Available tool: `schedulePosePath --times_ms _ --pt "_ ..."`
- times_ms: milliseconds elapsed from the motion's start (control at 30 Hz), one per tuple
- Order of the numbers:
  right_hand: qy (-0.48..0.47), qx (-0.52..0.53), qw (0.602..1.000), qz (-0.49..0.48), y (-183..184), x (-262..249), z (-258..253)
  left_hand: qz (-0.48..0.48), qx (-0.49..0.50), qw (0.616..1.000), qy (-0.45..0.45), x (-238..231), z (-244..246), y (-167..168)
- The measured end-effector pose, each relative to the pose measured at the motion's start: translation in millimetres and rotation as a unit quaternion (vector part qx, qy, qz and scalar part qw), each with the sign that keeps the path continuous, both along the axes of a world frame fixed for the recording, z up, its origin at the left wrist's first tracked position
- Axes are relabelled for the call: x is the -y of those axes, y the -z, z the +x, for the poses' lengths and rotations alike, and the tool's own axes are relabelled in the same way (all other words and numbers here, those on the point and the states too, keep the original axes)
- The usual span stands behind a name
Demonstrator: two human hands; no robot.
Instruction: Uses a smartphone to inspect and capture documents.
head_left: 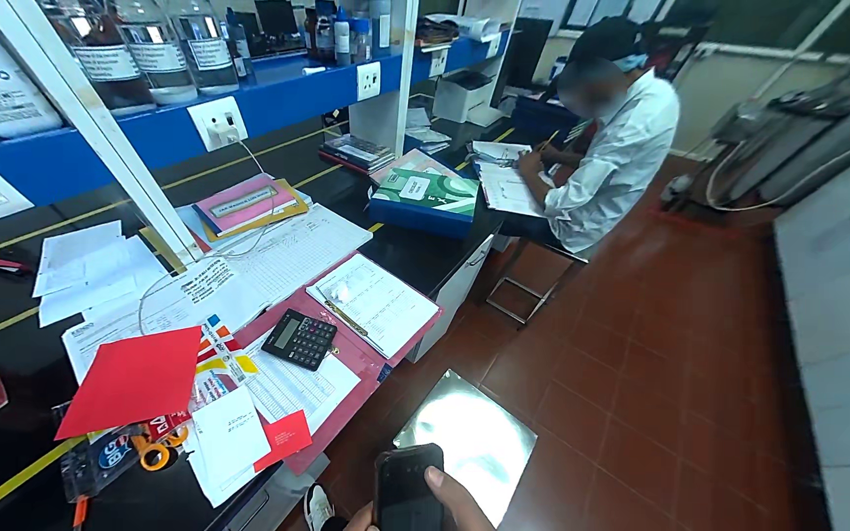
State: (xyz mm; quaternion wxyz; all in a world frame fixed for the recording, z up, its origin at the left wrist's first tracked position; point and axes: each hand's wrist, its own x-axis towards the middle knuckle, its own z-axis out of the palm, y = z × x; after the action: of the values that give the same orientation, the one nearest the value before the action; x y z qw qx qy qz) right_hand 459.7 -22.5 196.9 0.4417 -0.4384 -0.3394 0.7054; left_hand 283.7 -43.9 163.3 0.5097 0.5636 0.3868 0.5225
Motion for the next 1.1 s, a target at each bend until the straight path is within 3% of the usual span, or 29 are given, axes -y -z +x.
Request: schedulePosePath --times_ms 100,233,367,800,1100 --pt "-0.050 -0.047 0.998 -0.003 6 0 4 -0.110 0.093 0.988 -0.050 -2 -1 2" --pt "-0.140 -0.125 0.978 0.093 19 -2 6 -0.182 0.171 0.963 -0.105 -7 -6 0" --pt "-0.164 -0.111 0.971 0.136 22 -5 3 -0.170 0.155 0.966 -0.119 -12 -6 -5" --pt "-0.152 -0.115 0.971 0.147 23 -10 1 -0.149 0.141 0.974 -0.091 -21 -10 -4" --pt "-0.163 -0.121 0.967 0.153 19 -11 -7 -0.163 0.122 0.972 -0.120 -19 -16 -11"
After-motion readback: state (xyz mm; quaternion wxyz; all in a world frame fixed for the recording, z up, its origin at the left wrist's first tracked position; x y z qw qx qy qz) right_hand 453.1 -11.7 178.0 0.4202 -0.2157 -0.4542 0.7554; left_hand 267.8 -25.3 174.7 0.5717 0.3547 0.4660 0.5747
